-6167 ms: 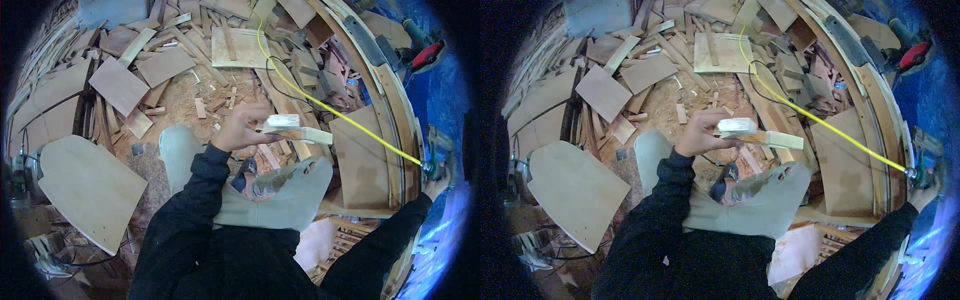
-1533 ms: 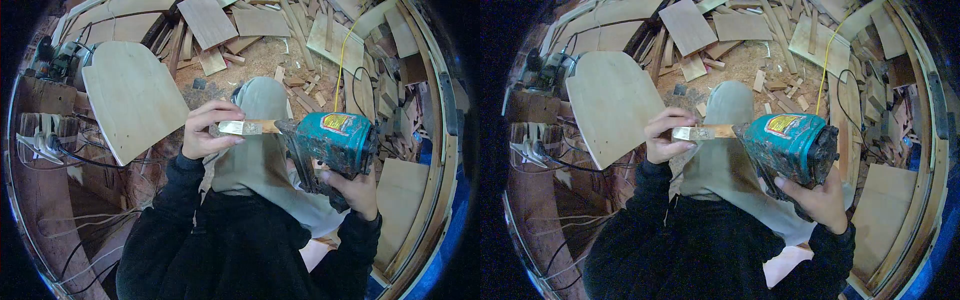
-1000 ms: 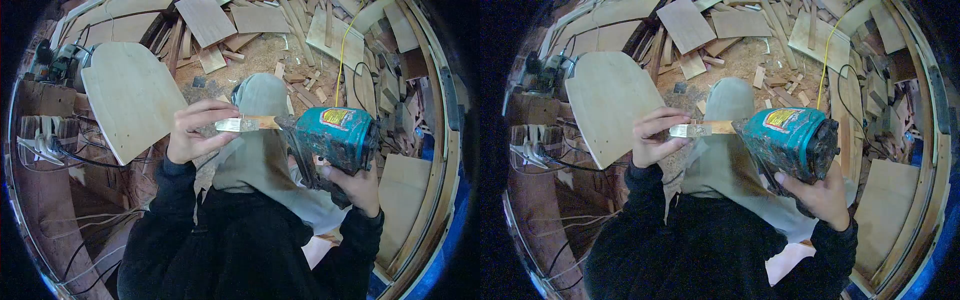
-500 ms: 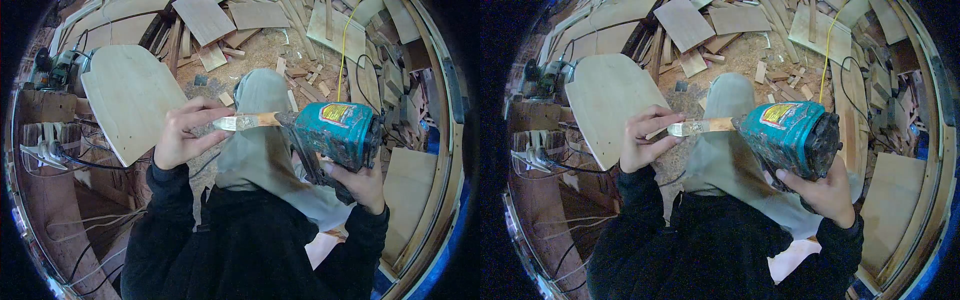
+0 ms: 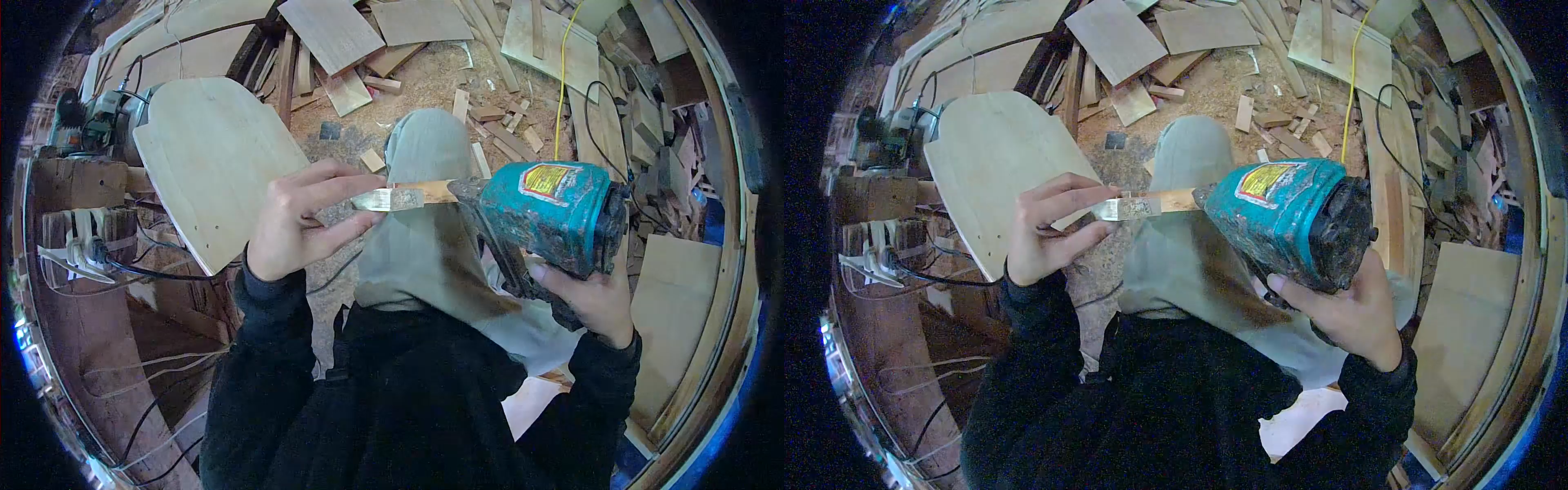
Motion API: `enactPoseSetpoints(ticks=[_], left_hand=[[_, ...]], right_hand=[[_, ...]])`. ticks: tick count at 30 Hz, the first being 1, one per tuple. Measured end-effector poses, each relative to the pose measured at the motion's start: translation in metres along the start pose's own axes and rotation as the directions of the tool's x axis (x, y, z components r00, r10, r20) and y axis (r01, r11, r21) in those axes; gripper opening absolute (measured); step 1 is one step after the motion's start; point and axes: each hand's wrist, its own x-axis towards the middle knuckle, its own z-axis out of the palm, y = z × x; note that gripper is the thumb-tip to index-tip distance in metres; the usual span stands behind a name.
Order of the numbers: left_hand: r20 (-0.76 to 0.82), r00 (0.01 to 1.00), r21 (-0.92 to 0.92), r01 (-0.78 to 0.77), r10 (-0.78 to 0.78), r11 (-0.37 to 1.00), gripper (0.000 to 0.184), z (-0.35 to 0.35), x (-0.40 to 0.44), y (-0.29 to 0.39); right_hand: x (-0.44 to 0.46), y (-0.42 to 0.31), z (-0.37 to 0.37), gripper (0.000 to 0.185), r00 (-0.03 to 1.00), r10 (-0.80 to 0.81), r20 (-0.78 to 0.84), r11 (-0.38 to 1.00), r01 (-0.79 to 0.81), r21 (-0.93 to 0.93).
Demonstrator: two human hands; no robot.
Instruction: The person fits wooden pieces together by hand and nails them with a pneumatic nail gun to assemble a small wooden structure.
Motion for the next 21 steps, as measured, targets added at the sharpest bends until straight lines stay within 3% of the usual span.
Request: enactPoseSetpoints(ticks=[12, 21], left_hand=[[-0.023, 0.999, 0.020, 0.039, -0.039, 0.999, 0.027, 0.0008, 0.0008, 0.0022], [-0.018, 0.996, -0.001, 0.093, -0.093, 0.996, 0.030, 0.0020, 0.0017, 0.0037]], right_hand=[[0.0019, -0.0032, 0.0001, 0.052, 1.000, -0.015, 0.009, 0.998, 0.016, -0.062], [0.0037, -0.0019, -0.0048, 0.053, 0.998, -0.034, 0.055, 0.999, 0.034, 0.003]])
